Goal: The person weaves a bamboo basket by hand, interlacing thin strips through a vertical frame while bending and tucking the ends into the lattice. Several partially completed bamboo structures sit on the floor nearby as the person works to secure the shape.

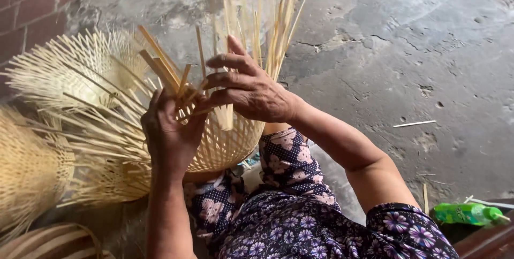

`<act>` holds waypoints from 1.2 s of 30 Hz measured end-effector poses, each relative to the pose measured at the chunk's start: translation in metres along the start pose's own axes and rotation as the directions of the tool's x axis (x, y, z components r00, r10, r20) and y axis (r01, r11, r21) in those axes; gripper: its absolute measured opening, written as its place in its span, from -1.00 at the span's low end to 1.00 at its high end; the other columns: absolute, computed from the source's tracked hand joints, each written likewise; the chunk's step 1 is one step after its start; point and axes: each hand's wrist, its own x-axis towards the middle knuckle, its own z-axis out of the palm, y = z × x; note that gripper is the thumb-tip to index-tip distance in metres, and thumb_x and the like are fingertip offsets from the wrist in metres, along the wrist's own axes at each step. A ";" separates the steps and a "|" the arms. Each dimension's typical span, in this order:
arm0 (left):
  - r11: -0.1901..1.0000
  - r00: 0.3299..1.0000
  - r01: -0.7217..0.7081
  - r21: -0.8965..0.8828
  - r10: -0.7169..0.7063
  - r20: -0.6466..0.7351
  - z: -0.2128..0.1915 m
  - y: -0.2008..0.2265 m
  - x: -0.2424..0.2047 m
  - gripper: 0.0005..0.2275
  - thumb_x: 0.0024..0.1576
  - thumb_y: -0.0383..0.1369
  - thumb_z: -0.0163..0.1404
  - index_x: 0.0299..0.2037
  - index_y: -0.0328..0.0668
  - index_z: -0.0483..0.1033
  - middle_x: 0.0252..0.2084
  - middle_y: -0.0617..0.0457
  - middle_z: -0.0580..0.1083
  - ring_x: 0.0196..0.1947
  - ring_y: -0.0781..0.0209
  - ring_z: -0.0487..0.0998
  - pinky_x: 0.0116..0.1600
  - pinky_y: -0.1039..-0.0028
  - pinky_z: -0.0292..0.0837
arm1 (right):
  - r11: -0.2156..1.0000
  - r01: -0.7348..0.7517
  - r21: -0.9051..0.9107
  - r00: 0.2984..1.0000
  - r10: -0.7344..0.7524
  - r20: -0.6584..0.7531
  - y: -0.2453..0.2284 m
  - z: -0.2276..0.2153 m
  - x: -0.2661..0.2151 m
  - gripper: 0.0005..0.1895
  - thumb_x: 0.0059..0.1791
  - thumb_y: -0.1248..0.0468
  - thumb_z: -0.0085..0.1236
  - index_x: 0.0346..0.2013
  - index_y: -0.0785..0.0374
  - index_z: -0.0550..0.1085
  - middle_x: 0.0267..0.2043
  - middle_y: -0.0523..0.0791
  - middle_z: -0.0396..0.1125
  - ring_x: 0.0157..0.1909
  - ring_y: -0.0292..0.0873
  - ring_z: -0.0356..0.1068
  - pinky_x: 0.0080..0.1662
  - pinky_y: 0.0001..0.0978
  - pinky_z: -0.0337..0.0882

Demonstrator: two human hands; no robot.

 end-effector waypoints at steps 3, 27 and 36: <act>1.000 1.000 0.008 0.006 -0.008 0.017 -0.011 0.007 -0.003 -0.77 0.15 -0.50 0.26 -0.15 -0.15 0.42 -0.17 0.02 0.56 -0.22 0.17 0.65 -0.13 0.41 0.62 | 0.975 0.024 -0.221 0.999 -0.017 0.035 -0.007 -0.004 0.008 -0.79 0.14 0.35 0.03 0.01 0.00 0.50 0.15 -0.18 0.46 0.40 0.06 0.23 0.58 0.18 -0.31; 0.988 0.983 -0.153 -0.020 0.150 -0.102 0.002 -0.013 -0.022 -0.74 0.24 -0.44 0.21 -0.04 -0.19 0.33 -0.20 0.07 0.57 -0.15 0.29 0.59 -0.04 0.48 0.55 | 0.965 -0.022 -0.260 0.999 0.028 0.018 -0.008 0.008 0.019 -0.86 0.14 0.27 0.04 -0.01 0.11 0.46 0.30 -0.03 0.33 0.47 0.04 0.12 0.55 0.16 -0.29; 0.887 0.908 -0.247 0.390 0.352 -0.227 0.015 -0.017 -0.030 -0.82 0.16 -0.34 0.23 -0.11 0.02 0.49 -0.24 0.17 0.58 -0.12 0.17 0.43 -0.03 0.28 0.33 | 0.615 -0.720 0.322 0.694 0.640 0.330 0.009 0.017 0.023 -0.71 0.01 0.13 0.26 -0.02 -0.02 0.43 -0.18 -0.25 0.49 -0.05 -0.27 0.53 0.25 0.03 0.55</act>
